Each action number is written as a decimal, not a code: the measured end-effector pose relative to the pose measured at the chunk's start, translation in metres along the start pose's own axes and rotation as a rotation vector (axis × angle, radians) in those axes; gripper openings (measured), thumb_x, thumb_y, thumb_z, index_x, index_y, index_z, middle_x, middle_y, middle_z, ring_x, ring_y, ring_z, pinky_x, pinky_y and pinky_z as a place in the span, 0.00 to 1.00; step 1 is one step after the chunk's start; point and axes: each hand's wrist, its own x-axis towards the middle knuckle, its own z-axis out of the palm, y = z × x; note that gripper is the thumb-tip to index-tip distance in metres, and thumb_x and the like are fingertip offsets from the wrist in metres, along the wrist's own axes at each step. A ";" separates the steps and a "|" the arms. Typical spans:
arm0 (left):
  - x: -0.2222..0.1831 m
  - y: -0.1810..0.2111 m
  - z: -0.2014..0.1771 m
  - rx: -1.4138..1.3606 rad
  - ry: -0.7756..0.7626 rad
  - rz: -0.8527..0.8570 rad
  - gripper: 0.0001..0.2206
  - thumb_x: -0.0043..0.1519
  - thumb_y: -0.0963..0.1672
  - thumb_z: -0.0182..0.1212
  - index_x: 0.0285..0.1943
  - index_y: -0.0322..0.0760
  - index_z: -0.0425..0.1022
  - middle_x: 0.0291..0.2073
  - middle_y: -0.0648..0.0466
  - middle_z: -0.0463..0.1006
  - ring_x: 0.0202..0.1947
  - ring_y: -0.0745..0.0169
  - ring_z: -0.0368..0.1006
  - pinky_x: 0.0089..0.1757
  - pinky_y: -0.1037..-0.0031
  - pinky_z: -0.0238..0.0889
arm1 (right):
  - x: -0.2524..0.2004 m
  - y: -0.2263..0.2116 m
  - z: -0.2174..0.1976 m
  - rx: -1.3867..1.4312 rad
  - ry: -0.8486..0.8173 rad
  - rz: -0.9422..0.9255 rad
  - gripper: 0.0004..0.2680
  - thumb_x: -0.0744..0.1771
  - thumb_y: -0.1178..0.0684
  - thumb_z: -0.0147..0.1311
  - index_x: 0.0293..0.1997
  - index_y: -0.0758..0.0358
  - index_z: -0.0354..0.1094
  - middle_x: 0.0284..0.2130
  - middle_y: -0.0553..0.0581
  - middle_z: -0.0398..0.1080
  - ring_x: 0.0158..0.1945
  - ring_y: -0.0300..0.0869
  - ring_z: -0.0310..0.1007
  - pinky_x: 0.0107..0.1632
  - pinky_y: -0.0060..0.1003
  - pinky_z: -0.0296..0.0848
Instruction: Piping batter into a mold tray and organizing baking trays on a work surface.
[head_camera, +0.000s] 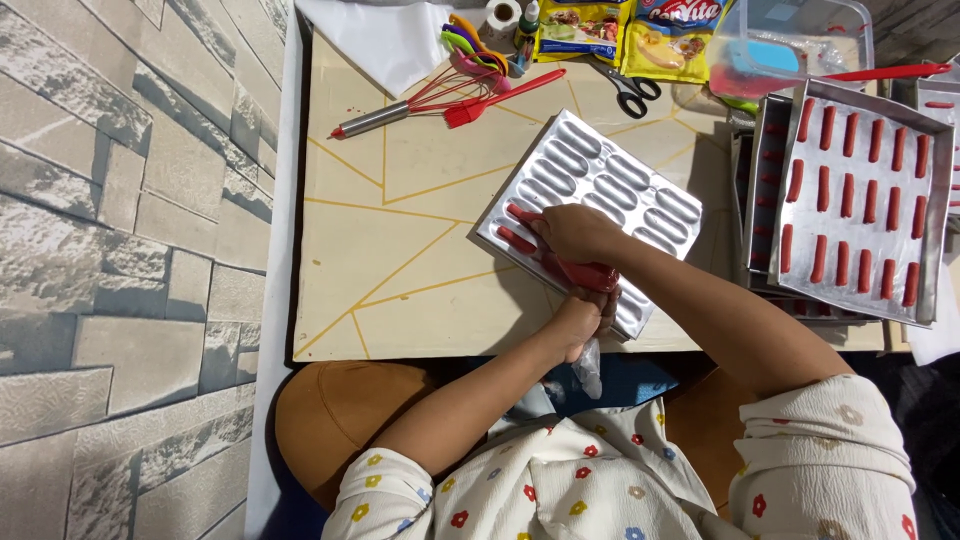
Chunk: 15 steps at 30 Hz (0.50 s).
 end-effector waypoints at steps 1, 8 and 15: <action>0.002 -0.002 -0.002 0.001 -0.001 -0.001 0.08 0.61 0.40 0.53 0.29 0.49 0.69 0.19 0.68 0.45 0.19 0.81 0.36 0.22 0.86 0.30 | 0.002 0.003 0.002 0.001 0.001 0.001 0.18 0.72 0.45 0.35 0.46 0.69 0.72 0.38 0.73 0.76 0.46 0.64 0.78 0.48 0.53 0.72; 0.008 -0.019 -0.014 0.022 -0.015 0.005 0.05 0.65 0.42 0.53 0.37 0.47 0.72 0.20 0.67 0.47 0.18 0.80 0.37 0.21 0.86 0.33 | 0.012 0.025 0.016 -0.024 0.029 -0.003 0.18 0.72 0.42 0.35 0.44 0.62 0.74 0.34 0.67 0.76 0.43 0.60 0.80 0.45 0.52 0.74; 0.006 -0.025 -0.011 -0.009 -0.021 -0.012 0.03 0.65 0.42 0.53 0.39 0.45 0.71 0.20 0.65 0.49 0.18 0.77 0.36 0.21 0.83 0.32 | 0.012 0.036 0.021 -0.027 0.032 -0.010 0.19 0.72 0.40 0.35 0.44 0.61 0.74 0.34 0.68 0.76 0.42 0.61 0.80 0.43 0.54 0.75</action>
